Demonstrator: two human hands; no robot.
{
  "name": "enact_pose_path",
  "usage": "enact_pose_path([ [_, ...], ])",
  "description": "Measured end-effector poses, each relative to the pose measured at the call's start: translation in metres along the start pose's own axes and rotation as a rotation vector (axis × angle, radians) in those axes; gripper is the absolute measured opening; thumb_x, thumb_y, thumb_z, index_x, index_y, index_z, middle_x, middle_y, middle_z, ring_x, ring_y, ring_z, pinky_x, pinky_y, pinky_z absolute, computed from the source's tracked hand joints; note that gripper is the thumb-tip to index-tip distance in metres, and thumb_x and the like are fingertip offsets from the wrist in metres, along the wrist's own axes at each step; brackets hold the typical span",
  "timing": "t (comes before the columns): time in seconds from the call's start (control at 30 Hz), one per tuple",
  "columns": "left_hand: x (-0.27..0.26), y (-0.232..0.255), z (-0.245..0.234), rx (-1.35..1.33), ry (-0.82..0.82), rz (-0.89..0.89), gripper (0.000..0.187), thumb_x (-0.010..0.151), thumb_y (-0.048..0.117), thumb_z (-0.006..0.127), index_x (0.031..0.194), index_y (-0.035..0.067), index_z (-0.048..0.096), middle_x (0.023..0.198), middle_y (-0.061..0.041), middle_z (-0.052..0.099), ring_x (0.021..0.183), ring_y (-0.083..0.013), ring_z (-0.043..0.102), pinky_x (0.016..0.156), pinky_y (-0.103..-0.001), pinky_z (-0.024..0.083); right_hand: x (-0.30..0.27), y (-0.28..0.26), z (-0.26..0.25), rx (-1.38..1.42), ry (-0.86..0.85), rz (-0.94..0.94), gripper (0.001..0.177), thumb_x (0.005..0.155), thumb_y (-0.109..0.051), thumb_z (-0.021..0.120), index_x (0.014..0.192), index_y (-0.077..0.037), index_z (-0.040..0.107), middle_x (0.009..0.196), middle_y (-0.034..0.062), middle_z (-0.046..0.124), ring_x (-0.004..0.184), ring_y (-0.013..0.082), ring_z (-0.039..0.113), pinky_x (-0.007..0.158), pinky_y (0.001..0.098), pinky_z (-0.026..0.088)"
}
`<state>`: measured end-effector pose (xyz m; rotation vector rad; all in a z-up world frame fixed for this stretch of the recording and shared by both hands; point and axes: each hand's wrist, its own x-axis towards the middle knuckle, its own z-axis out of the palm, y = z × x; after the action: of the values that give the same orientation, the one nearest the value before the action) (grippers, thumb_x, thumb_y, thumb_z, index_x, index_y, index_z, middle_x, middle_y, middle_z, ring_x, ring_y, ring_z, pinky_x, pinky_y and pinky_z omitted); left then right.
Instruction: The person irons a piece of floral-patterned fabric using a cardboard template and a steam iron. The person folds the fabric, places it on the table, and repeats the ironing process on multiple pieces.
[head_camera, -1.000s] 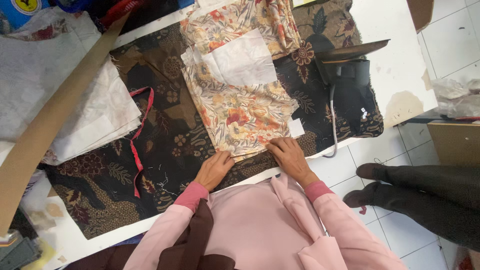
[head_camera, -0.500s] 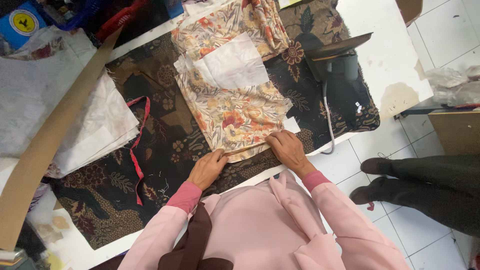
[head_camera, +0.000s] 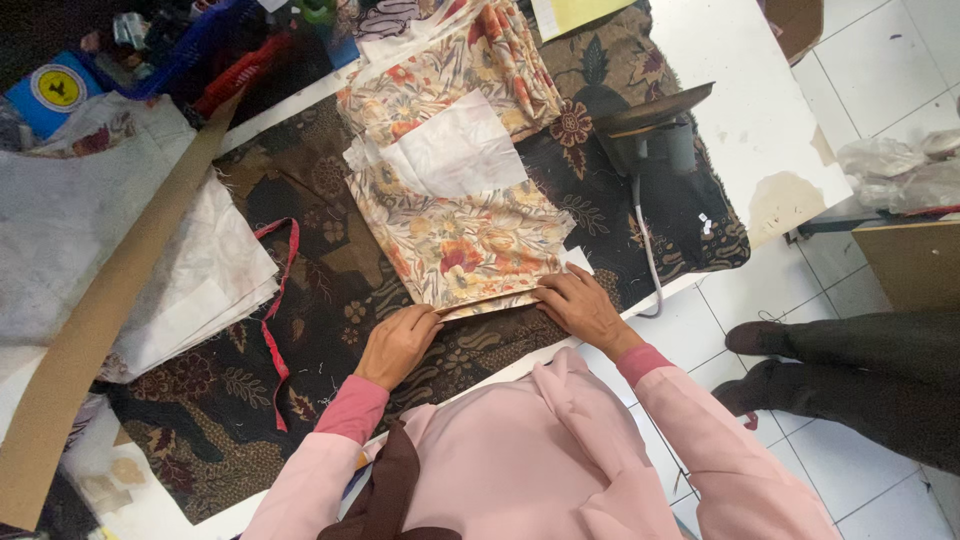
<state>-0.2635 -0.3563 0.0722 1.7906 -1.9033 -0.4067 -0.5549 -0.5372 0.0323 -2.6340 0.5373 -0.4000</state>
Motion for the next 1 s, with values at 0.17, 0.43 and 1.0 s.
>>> enact_pose_path([
  [0.17,0.018,0.008,-0.033,-0.032,0.090,-0.008,0.018,0.087,0.011,0.076,0.102,0.003,0.070,0.105,-0.010,0.071,0.095,-0.0286,0.071,0.081,-0.038,0.058,0.017,-0.001,-0.027,0.019,0.133,0.035,0.020,0.086,-0.013,0.078,0.104,-0.011,0.070,0.107,0.0032,0.069,0.105,0.0216,0.067,0.108,0.0486,0.047],
  [0.43,0.031,0.028,-0.124,-0.091,0.294,0.011,0.026,0.084,0.001,0.076,0.109,0.005,0.073,0.108,-0.008,0.074,0.101,-0.0303,0.072,0.095,-0.040,0.058,0.068,-0.029,-0.121,0.218,0.208,0.042,0.025,0.079,-0.013,0.083,0.103,-0.013,0.077,0.099,0.0040,0.069,0.093,0.0243,0.064,0.083,0.0389,0.050],
  [1.0,0.075,0.086,-0.237,-0.064,0.467,-0.311,0.017,0.088,0.001,0.078,0.105,0.004,0.076,0.096,-0.010,0.075,0.076,-0.0200,0.069,0.070,-0.030,0.053,0.149,-0.078,-0.230,0.149,0.165,0.024,0.021,0.082,-0.004,0.078,0.102,-0.008,0.075,0.095,0.0066,0.069,0.089,0.0229,0.064,0.075,0.0341,0.051],
])
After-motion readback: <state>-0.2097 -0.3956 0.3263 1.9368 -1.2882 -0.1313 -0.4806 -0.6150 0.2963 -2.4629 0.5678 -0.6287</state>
